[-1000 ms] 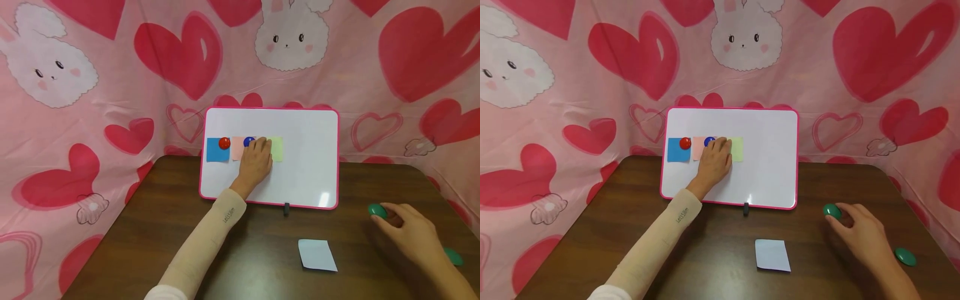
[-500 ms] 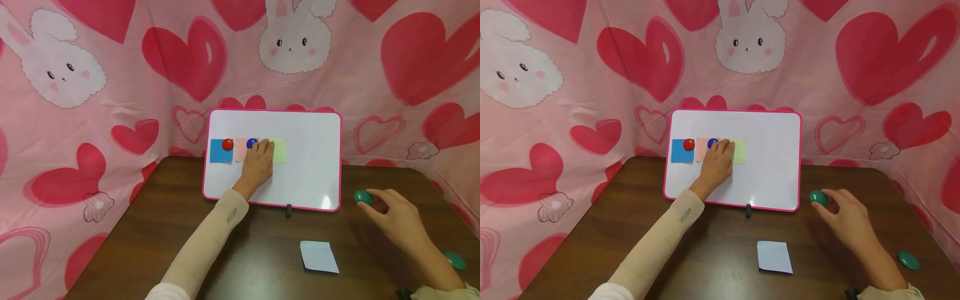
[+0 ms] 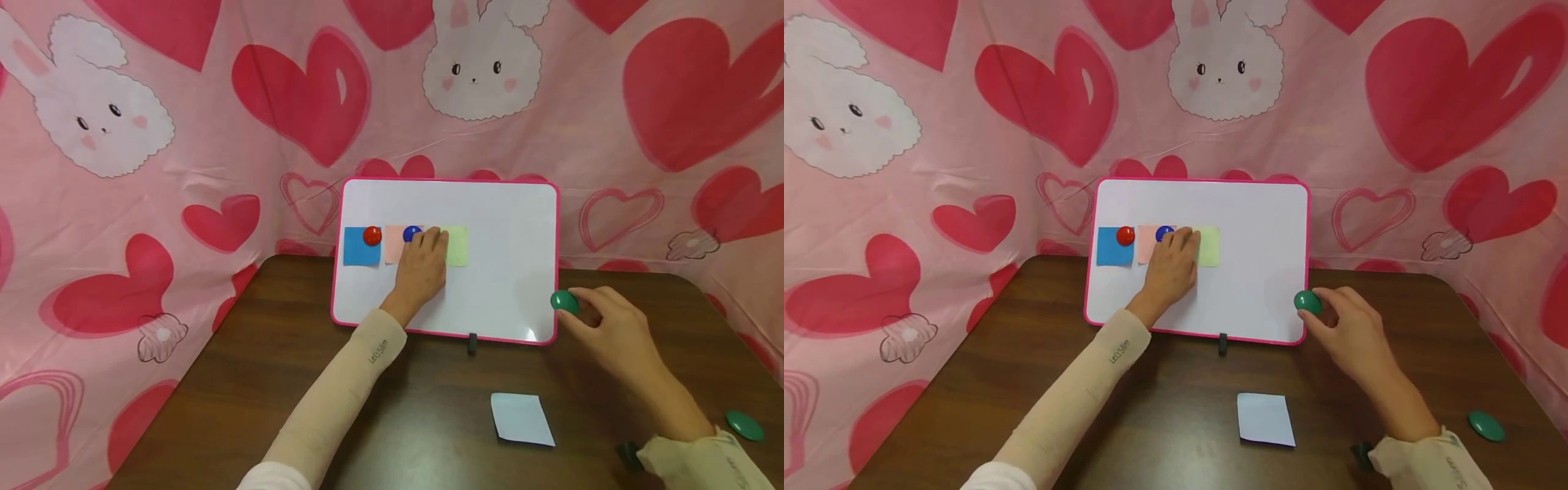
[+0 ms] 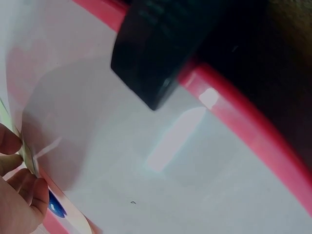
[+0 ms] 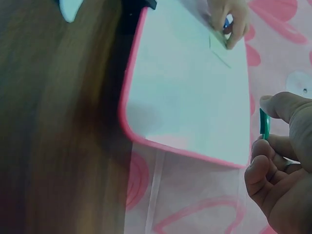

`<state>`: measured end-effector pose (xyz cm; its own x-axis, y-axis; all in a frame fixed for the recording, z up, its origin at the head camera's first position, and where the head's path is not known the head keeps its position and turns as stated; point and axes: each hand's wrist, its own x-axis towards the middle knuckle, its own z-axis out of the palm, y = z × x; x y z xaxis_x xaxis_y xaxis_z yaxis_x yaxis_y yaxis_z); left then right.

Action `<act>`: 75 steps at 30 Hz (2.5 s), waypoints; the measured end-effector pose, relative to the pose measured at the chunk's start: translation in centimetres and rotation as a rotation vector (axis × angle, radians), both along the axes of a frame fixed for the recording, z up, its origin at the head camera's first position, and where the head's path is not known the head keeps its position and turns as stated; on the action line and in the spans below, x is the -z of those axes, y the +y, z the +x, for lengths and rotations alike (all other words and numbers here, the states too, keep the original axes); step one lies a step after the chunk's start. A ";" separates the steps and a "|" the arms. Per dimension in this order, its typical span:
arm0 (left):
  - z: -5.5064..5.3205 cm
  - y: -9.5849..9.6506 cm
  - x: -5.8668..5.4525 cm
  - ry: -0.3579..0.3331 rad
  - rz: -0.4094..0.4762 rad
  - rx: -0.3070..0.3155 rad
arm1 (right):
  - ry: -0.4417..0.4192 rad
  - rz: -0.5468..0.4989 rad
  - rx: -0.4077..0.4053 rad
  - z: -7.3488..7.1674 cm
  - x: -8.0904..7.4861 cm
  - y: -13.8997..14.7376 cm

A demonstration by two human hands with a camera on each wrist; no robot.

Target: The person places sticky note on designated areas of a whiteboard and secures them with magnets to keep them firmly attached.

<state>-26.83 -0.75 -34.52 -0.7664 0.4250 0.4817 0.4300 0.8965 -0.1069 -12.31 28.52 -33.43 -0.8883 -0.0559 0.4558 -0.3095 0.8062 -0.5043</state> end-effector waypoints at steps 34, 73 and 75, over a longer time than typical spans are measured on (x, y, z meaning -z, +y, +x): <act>-0.1 -0.5 0.0 -0.007 0.002 0.007 | 0.078 0.024 -0.093 -7.1 -2.8 -8.6; -0.4 -0.8 0.4 0.022 0.033 0.049 | -0.020 0.097 -0.048 -14.4 -1.6 -13.7; -0.4 -0.8 0.4 0.022 0.032 0.051 | -0.014 0.089 -0.041 -14.6 -1.4 -13.8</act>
<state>-27.21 -1.56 -34.95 -0.7329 0.4474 0.5126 0.4733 0.8765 -0.0883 -26.86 14.71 -32.00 -0.8905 -0.1323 0.4353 -0.3371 0.8344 -0.4361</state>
